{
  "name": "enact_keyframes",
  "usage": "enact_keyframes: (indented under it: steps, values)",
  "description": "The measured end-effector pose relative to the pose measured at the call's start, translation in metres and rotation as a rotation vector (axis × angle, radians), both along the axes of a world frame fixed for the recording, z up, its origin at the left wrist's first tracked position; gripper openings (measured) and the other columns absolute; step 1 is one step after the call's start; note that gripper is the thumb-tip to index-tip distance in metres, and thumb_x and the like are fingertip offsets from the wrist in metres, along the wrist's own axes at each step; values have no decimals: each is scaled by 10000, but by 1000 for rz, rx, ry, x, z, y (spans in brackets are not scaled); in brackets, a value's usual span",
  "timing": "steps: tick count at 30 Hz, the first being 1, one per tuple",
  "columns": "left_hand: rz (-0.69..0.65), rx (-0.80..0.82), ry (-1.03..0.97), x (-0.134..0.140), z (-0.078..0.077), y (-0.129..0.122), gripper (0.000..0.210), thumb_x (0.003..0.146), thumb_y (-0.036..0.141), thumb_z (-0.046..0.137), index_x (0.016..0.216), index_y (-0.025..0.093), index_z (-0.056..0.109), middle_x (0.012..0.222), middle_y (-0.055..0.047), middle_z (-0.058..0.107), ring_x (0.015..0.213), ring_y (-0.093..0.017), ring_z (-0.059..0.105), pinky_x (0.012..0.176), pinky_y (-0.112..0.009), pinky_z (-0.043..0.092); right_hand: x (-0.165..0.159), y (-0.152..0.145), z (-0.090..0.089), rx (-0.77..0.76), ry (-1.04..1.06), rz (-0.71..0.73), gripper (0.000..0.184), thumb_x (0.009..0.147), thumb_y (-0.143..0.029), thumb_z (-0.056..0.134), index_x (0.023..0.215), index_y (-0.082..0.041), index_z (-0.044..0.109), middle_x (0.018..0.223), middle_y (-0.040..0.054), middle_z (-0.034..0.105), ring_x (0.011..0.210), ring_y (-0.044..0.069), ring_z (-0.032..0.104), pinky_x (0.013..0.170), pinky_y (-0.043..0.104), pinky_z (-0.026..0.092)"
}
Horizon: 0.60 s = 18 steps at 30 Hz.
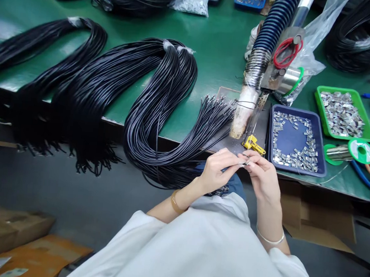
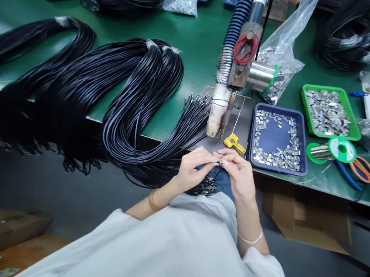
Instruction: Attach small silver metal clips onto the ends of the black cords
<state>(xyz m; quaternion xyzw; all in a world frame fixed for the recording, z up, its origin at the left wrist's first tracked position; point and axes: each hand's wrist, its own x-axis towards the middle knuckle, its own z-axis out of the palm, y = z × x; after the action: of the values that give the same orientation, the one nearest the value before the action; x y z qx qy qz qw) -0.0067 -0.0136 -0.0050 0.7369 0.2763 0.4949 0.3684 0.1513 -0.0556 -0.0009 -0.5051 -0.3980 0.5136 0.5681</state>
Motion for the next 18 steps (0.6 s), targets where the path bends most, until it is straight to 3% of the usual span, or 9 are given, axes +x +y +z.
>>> enact_keyframes:
  steps: [5,7,12,18]
  values:
    - [-97,-527,-19,0,3,-4,245,954,312,552,828,142,675,667,-26,687,535,-88,560,581,-219,482,-3,-1,4,101,-196,-283,83,828,-314,738,856,-236,732,1074,47,683,987,198,716,952,392,601]
    - [-145,-627,-76,0,4,-4,246,942,337,573,847,131,666,663,-23,678,485,-68,510,516,-198,446,-3,-2,8,138,-269,-307,71,837,-295,732,886,-248,750,1068,48,680,976,194,714,935,384,608]
    - [-117,-581,-72,0,2,-2,225,920,326,612,872,121,692,696,-40,695,589,-97,601,621,-214,503,-3,-2,11,155,-353,-179,77,837,-269,732,909,-267,761,1041,40,689,958,191,715,864,356,624]
    - [18,-298,64,5,-8,-1,150,900,245,644,916,138,747,789,-62,748,638,-125,623,622,-251,490,-6,-5,14,213,-549,-188,69,867,-225,685,911,-245,734,1058,46,693,981,190,700,858,354,600]
